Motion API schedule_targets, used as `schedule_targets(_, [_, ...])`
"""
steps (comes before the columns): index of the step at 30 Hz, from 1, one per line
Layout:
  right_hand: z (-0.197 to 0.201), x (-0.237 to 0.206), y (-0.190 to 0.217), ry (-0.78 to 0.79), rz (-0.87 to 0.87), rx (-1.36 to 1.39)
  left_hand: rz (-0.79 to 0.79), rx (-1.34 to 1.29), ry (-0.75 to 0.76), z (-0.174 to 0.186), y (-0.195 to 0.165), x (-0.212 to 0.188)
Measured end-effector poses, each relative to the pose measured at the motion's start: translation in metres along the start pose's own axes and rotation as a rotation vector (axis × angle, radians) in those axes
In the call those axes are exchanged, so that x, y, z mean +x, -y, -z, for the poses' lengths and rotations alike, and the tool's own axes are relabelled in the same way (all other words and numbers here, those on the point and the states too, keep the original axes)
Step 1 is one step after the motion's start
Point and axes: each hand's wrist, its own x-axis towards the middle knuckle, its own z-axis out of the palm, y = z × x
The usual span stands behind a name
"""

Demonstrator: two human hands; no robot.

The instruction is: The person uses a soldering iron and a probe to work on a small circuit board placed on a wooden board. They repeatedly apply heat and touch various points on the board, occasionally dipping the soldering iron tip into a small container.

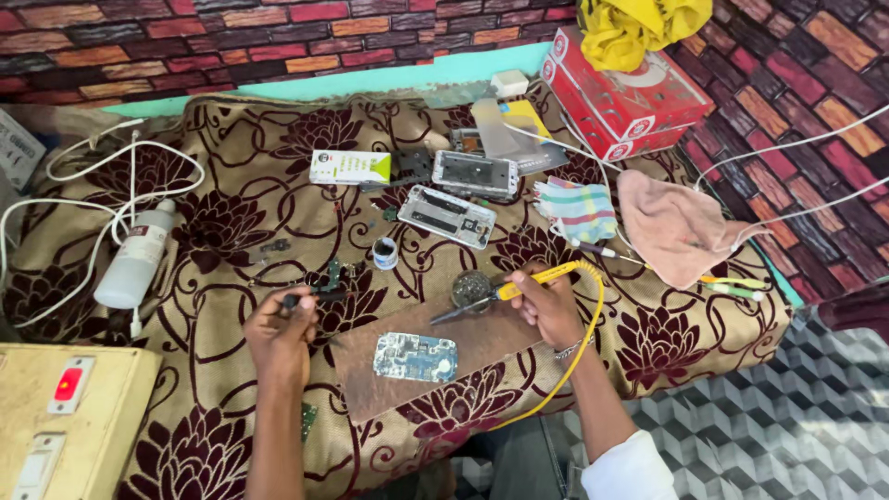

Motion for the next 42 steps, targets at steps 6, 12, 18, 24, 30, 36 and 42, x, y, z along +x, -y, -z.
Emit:
schedule_targets(6, [0.002,-0.002,0.000,0.005,0.015,0.032,0.056,-0.047,-0.023,0.002,-0.004,-0.001])
schedule_targets(12, [0.001,-0.001,0.001,0.009,0.034,0.054,-0.003,-0.211,0.033,0.007,0.003,0.001])
schedule_targets(18, [0.004,-0.001,-0.001,0.027,0.059,0.082,0.005,-0.135,0.016,0.005,0.003,0.002])
schedule_targets(24, [0.004,-0.003,-0.003,-0.004,0.047,0.057,-0.035,-0.079,0.062,0.003,0.005,-0.001])
schedule_targets(30, [0.005,-0.003,-0.008,0.001,0.074,0.041,-0.109,-0.053,0.094,0.005,0.011,0.001])
schedule_targets(36, [0.004,-0.004,-0.010,-0.036,0.064,0.033,-0.056,0.136,-0.028,0.003,0.016,0.000])
schedule_targets(42, [-0.002,-0.002,-0.003,-0.076,-0.045,-0.057,-0.121,0.078,-0.021,0.005,0.018,0.003])
